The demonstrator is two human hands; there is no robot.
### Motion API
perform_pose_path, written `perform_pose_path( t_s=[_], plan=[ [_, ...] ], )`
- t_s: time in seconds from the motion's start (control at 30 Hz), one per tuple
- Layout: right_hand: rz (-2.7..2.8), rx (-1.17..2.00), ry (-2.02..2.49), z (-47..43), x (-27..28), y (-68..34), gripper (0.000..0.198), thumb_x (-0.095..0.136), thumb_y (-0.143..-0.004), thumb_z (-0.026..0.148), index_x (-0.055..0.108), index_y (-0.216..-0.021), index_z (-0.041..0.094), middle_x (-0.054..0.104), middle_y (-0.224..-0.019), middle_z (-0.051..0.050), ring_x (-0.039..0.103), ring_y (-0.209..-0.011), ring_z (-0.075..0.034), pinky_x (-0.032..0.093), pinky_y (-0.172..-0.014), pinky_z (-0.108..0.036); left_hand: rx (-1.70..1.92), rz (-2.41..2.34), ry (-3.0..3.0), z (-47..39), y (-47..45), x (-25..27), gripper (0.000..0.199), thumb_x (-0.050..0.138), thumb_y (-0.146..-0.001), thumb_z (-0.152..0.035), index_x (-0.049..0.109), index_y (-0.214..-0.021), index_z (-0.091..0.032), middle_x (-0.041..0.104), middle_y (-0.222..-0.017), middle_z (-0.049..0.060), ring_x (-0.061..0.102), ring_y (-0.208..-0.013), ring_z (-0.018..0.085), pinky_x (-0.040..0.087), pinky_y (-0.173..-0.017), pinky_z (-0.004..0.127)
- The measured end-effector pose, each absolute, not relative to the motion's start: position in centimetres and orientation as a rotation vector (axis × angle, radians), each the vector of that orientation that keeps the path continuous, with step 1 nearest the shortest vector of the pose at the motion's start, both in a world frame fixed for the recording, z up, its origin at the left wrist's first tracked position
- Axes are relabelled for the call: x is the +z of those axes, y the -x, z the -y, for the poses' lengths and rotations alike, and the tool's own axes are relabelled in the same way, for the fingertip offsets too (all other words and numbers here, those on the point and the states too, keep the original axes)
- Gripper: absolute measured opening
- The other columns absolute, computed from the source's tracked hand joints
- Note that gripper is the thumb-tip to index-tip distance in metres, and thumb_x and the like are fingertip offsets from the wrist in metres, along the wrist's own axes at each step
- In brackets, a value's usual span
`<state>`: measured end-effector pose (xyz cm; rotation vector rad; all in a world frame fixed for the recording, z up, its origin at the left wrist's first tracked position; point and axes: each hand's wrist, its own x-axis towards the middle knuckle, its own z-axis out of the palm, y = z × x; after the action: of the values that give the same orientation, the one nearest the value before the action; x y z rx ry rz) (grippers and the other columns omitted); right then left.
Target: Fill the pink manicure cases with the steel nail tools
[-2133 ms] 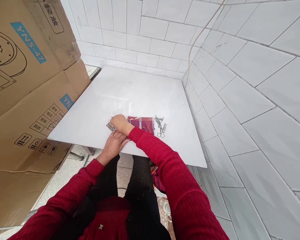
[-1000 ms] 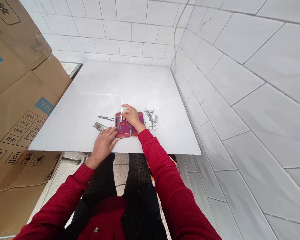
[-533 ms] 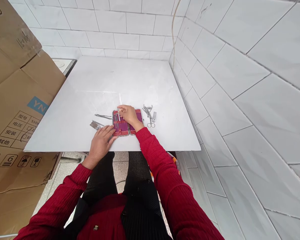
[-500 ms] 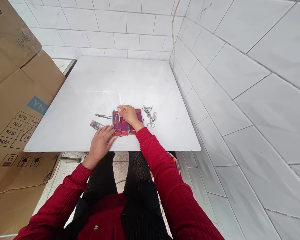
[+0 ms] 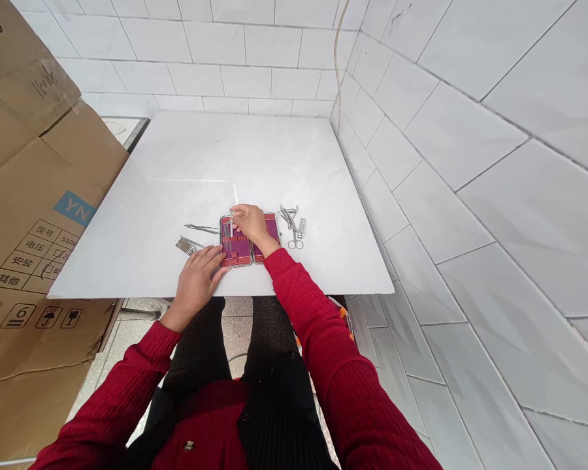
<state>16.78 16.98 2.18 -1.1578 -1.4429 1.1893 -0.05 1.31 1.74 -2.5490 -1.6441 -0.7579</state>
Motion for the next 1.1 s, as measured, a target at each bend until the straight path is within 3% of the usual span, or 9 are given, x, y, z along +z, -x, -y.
perform_pose_path(
  t_s=[0.13,0.33,0.67,1.1],
  plan=[
    [1.550,1.087,1.193,-17.1,1.8,-16.9,0.019,0.065,-0.088,0.016,0.078,-0.101,0.018,0.072,-0.072,0.001,0.067,-0.063,-0.014,0.057,-0.066,-0.027,-0.750,1.649,2.548,-1.3,0.0,1.8,0.040,0.048,-0.107,-0.042,0.068,-0.131,-0.017,0.064,-0.147,0.013,0.057,-0.138,0.034,0.042,-0.119,0.055],
    [1.773,0.723,1.169,-17.1,1.6,-16.9,0.026,0.058,-0.093,0.010,0.081,-0.098,0.021,0.075,-0.101,-0.005,0.069,-0.098,-0.019,0.055,-0.094,-0.035,-0.740,1.643,2.541,-1.4,0.0,1.6,0.041,0.048,-0.107,-0.042,0.068,-0.132,-0.018,0.064,-0.147,0.013,0.057,-0.139,0.033,0.042,-0.118,0.054],
    [1.949,0.437,1.191,-15.9,1.1,-16.6,0.042,0.043,-0.089,-0.002,0.080,-0.088,0.018,0.065,-0.095,-0.006,0.057,-0.095,-0.020,0.048,-0.085,-0.033,-0.751,1.628,2.545,-1.4,0.1,1.4,0.040,0.048,-0.107,-0.042,0.068,-0.132,-0.018,0.064,-0.148,0.014,0.056,-0.139,0.033,0.043,-0.117,0.054],
    [2.112,0.336,1.190,-14.1,2.0,-17.5,0.042,0.046,-0.094,-0.002,0.079,-0.109,0.018,0.068,-0.103,-0.008,0.057,-0.102,-0.022,0.046,-0.093,-0.034,-0.761,1.654,2.561,-1.3,0.0,1.8,0.038,0.052,-0.105,-0.039,0.069,-0.130,-0.018,0.066,-0.144,0.015,0.056,-0.140,0.034,0.043,-0.117,0.055]
  ],
)
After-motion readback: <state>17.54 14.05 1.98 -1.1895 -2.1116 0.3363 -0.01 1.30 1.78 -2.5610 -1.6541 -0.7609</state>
